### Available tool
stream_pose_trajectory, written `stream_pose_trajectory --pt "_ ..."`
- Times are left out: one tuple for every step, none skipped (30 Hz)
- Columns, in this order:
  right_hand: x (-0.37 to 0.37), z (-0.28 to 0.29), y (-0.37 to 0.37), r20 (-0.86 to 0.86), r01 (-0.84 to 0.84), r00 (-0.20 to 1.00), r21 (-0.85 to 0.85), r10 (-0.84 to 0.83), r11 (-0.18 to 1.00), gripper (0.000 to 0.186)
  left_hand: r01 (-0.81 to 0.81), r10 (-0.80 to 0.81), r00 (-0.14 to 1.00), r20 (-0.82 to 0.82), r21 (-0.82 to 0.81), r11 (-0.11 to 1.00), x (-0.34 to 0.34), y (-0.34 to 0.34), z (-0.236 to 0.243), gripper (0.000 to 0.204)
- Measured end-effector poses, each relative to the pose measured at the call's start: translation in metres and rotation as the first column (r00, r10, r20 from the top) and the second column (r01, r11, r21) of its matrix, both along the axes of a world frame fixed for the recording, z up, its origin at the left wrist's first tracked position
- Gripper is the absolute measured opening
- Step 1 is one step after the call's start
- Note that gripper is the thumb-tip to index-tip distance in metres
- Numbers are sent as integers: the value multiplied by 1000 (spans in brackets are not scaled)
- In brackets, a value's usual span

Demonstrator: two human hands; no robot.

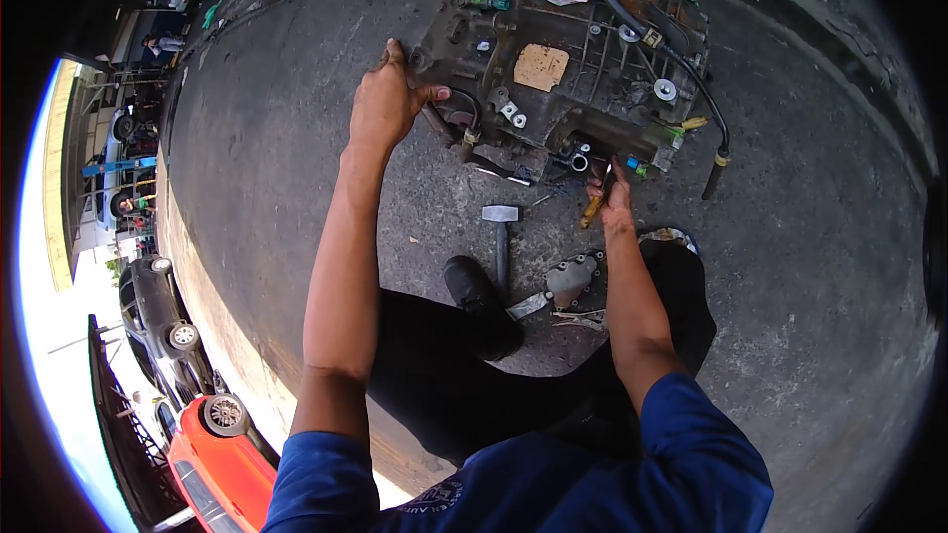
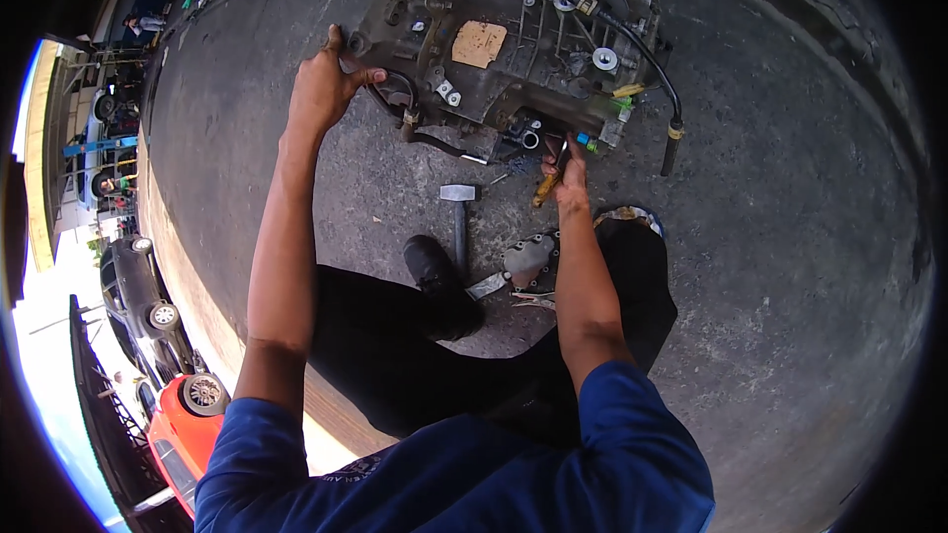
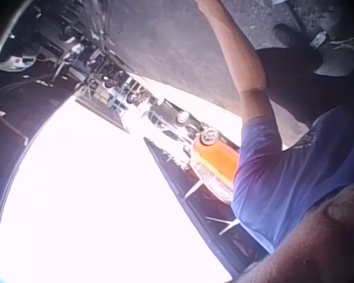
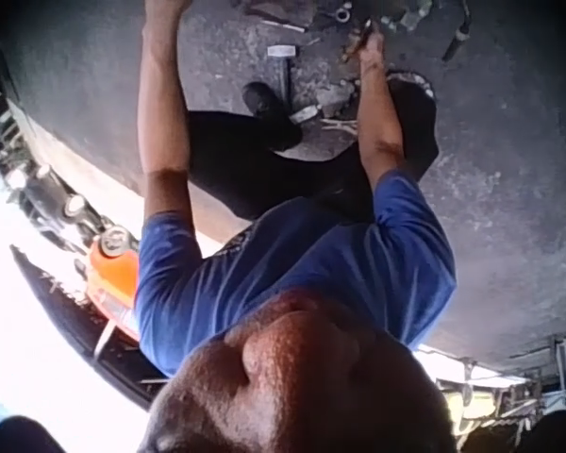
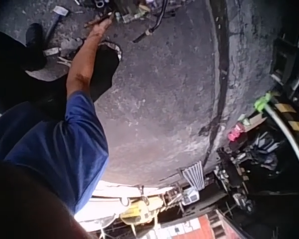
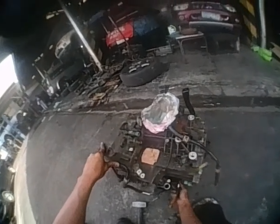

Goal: Disassembling and inspecting a vehicle transmission component using hand tools on the shop floor.

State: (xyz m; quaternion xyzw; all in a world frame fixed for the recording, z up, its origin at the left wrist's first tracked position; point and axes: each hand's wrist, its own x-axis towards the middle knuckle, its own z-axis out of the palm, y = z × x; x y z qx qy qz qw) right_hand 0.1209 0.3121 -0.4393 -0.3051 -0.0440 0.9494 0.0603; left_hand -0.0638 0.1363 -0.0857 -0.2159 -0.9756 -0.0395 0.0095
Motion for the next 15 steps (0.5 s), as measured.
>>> stream_pose_trajectory --pt "-1 0 -1 -38 24 999 -82 -27 996 32 -2 2 1000 2 -27 1000 -1 -2 -1 101" --pt "2 -3 1 -113 11 993 -112 -23 994 39 3 -3 1000 11 -51 999 -2 -2 -4 101" --pt "1 -1 -2 -117 -10 993 -98 -2 995 39 -17 17 1000 7 -37 999 0 -4 -3 101" --pt "1 1 -5 -97 -17 995 -140 4 990 39 -8 8 1000 3 -37 999 0 -6 -1 101" --pt "1 1 -4 -74 -17 997 -179 4 984 40 9 -9 1000 2 -35 999 1 -6 -2 101" --pt "0 0 -3 -58 -27 998 -151 18 988 41 -3 3 1000 0 -21 1000 0 -7 -3 101" --pt "-2 -1 0 -59 -38 998 -139 30 989 41 15 -15 999 -39 -11 1000 0 -8 -4 101" --pt "-2 -4 2 -50 -49 998 -128 43 991 41 37 -38 997 -74 -5 999 0 -7 -5 101" --pt "-1 -7 4 -41 -59 998 -118 54 991 42 31 -31 997 -71 4 1000 1 -7 -5 101" --pt "-2 -11 7 -36 -63 998 -111 60 992 42 27 -27 997 -68 2 1000 1 -6 -6 100" --pt "-4 -13 10 -59 -103 993 -95 98 990 42 25 -25 997 -68 -3 1000 0 -5 -6 100" --pt "-5 -15 12 -81 -142 988 -78 135 987 44 22 -22 998 -66 1 1000 0 -6 -7 100" --pt "-5 -17 15 -78 -144 987 -74 138 987 44 38 -36 996 -83 22 999 0 -6 -8 99" --pt "-7 -15 15 -86 -122 990 -159 109 980 42 49 -45 994 -103 36 998 0 -8 -8 98" --pt "-9 -14 14 -91 -100 993 -244 80 965 41 41 -37 994 -104 34 999 0 -9 -8 98"
